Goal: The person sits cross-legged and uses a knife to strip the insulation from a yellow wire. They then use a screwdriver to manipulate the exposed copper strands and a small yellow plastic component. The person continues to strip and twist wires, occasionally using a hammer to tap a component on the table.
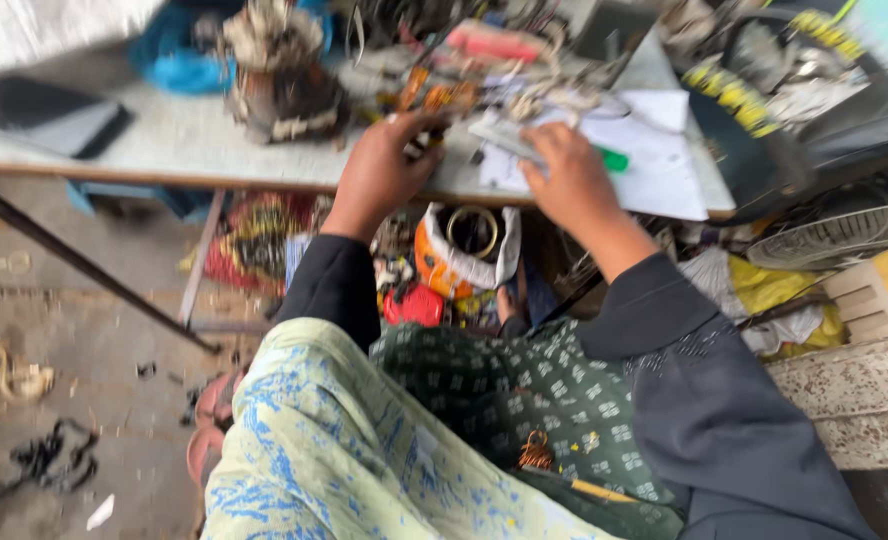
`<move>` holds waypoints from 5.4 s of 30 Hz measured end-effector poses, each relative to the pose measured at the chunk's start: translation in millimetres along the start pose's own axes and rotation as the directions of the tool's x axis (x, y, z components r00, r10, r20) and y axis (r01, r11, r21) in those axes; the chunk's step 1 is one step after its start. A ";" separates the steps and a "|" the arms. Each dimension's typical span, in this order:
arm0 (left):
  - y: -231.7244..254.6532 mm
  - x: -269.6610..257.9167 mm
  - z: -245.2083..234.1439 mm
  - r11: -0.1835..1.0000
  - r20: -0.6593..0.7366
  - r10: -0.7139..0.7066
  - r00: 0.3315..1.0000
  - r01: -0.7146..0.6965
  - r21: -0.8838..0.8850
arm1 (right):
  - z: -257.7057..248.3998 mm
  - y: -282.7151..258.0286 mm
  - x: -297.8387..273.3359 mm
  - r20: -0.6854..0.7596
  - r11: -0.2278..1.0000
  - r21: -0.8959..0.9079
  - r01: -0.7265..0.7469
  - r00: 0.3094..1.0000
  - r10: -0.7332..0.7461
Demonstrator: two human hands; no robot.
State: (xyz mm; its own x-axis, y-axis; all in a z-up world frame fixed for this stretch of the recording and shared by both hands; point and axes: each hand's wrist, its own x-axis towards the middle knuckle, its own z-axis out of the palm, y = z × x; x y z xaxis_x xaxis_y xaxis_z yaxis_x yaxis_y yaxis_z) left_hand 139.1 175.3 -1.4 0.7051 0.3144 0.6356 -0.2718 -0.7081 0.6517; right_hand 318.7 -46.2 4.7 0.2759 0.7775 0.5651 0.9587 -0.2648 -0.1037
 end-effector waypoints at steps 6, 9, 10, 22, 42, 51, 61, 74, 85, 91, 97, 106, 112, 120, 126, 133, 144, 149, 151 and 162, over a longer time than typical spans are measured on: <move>3.5 -0.6 -1.2 1.000 -0.026 0.016 1.000 -0.016 -0.018 | 0.3 -5.4 11.6 0.027 1.000 -0.016 -0.005 1.000 0.006; -6.0 -5.4 -1.8 0.971 -0.067 0.008 0.998 -0.024 -0.239 | -5.6 -15.0 13.2 -0.057 0.993 -0.058 0.098 0.993 -0.101; -10.7 -3.7 -3.1 0.932 -0.058 -0.061 0.996 0.036 -0.360 | -8.3 -19.3 13.2 -0.027 0.993 -0.092 0.073 0.997 -0.075; -28.8 -6.4 -0.9 0.767 -0.228 -0.141 0.963 -0.040 -0.641 | 1.4 -58.7 38.9 0.072 0.964 0.225 0.142 0.984 -0.162; -5.7 -6.3 -10.0 0.906 -0.147 -0.094 0.985 0.024 -0.422 | 33.7 -50.7 54.6 -0.005 0.969 0.225 0.099 0.995 -0.100; 10.9 -3.0 -17.2 0.992 0.072 -0.033 0.997 0.041 -0.120 | 0.8 -16.8 18.7 0.029 0.982 -0.066 -0.180 0.983 0.182; 6.2 -0.7 -17.0 0.995 0.097 -0.009 0.995 0.018 -0.098 | 2.1 -6.7 4.5 -0.101 0.995 -0.078 -0.069 0.993 0.061; 12.0 -2.6 -14.5 0.997 0.077 -0.060 0.995 0.063 -0.047 | -53.2 -54.2 -36.4 0.263 -0.016 0.961 -0.277 0.889 0.373; 12.7 -1.0 -15.1 0.991 0.095 -0.093 0.991 0.102 -0.091 | -35.0 -57.5 -52.9 0.373 -0.217 0.924 -0.316 0.870 0.321; 13.3 -0.5 -16.0 0.991 0.097 -0.099 0.990 0.107 -0.082 | -32.6 -68.9 -53.5 0.419 -0.277 0.897 -0.344 0.863 0.282; 8.7 -0.5 -14.4 0.990 0.102 -0.087 0.991 0.098 -0.105 | -33.8 -82.4 -50.7 0.436 -0.250 0.894 -0.373 0.852 0.290; 12.2 -0.4 -17.9 0.982 0.151 -0.114 0.982 0.135 -0.133 | -22.0 -79.8 -59.2 0.427 -0.195 0.903 -0.383 0.850 0.307; 6.7 -0.3 -16.2 0.981 0.155 -0.102 0.983 0.125 -0.147 | -11.8 -80.3 -63.7 0.464 -0.177 0.886 -0.430 0.815 0.346; -0.2 0.9 -13.3 0.977 0.164 -0.081 0.983 0.111 -0.185 | -2.2 -89.1 -66.6 0.491 -0.117 0.867 -0.484 0.791 0.366; 5.1 0.5 -15.2 0.981 0.167 -0.098 0.981 0.124 -0.150 | 3.0 -93.9 -69.5 0.493 -0.097 0.864 -0.494 0.789 0.367; 11.9 -1.0 -17.0 0.983 0.170 -0.113 0.979 0.135 -0.124 | 13.4 -90.2 -75.9 0.482 -0.046 0.861 -0.507 0.783 0.392; 4.3 0.1 -12.3 0.989 0.222 -0.095 0.970 0.117 -0.088 | 11.6 -100.9 -65.5 0.321 0.520 0.713 -0.470 0.879 0.353; 5.9 -2.7 -12.5 0.987 0.212 -0.083 0.974 0.109 -0.114 | 7.3 -107.5 -60.6 0.360 0.492 0.720 -0.490 0.869 0.339; 5.7 -1.7 -12.8 0.992 0.209 -0.051 0.977 0.074 -0.104 | 4.6 -108.3 -59.3 0.387 0.359 0.792 -0.493 0.862 0.329; 7.0 -3.5 -13.9 0.993 0.199 -0.041 0.979 0.062 -0.101 | 2.6 -99.8 -61.9 0.517 -0.111 0.849 -0.516 0.770 0.374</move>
State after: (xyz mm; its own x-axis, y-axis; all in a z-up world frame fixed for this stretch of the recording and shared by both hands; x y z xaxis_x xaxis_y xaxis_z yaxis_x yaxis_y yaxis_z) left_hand 125.6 178.1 6.8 0.8317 0.2112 0.5136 -0.2924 -0.6196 0.7284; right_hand 206.1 -66.4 -22.0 0.6063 0.7948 -0.0269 -0.1904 0.1123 -0.9753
